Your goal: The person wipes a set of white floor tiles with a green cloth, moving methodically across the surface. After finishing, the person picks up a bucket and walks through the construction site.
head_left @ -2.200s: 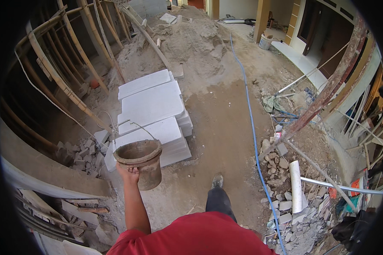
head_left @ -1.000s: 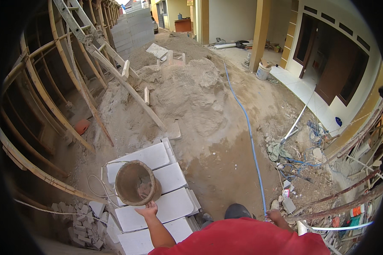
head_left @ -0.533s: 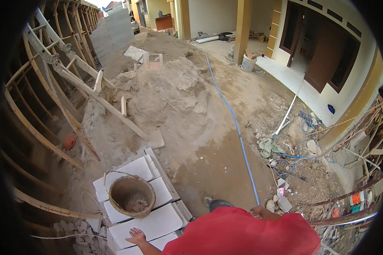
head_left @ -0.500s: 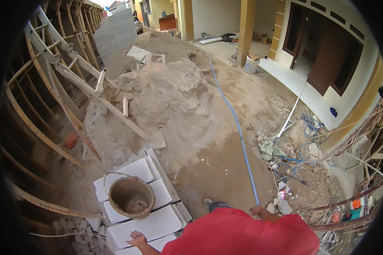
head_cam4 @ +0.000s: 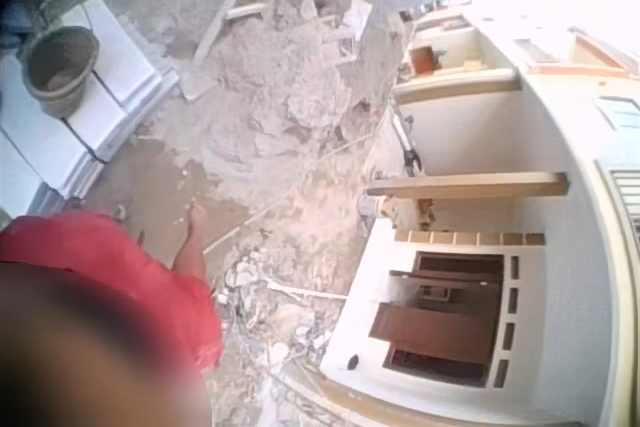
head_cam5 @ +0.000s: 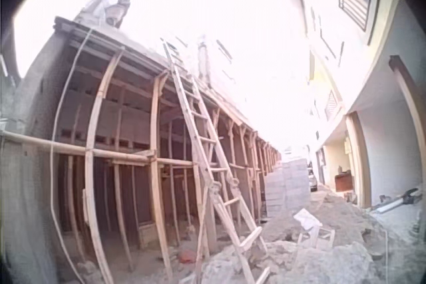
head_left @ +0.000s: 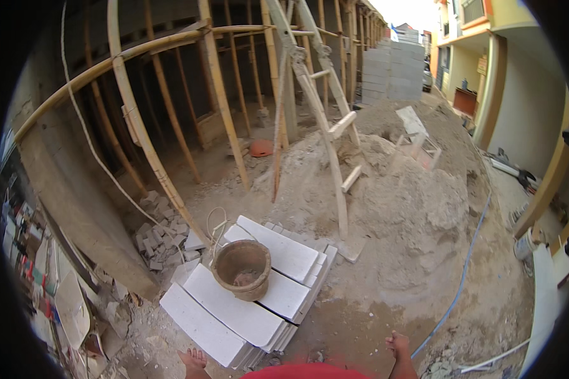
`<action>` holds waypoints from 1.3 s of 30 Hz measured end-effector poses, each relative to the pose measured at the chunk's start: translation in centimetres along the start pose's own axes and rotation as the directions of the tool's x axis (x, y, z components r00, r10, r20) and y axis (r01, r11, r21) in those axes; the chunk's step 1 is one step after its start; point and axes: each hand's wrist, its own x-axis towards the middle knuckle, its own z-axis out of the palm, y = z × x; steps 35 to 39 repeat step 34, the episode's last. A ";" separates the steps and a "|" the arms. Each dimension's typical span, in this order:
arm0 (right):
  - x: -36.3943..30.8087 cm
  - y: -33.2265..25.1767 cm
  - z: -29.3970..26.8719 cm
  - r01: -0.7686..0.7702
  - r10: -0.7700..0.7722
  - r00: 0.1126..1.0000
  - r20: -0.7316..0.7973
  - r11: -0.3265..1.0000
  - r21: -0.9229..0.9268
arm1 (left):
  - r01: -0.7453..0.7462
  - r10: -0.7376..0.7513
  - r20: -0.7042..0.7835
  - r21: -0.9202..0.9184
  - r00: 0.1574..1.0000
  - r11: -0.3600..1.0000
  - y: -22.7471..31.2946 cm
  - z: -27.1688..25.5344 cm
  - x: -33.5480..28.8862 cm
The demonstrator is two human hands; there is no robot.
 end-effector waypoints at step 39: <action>-77.5 -45.3 28.7 0.586 -0.780 -0.552 0.296 -0.109 0.803 | -0.685 0.756 0.443 -0.728 -0.482 -0.011 45.4 -10.3 -64.7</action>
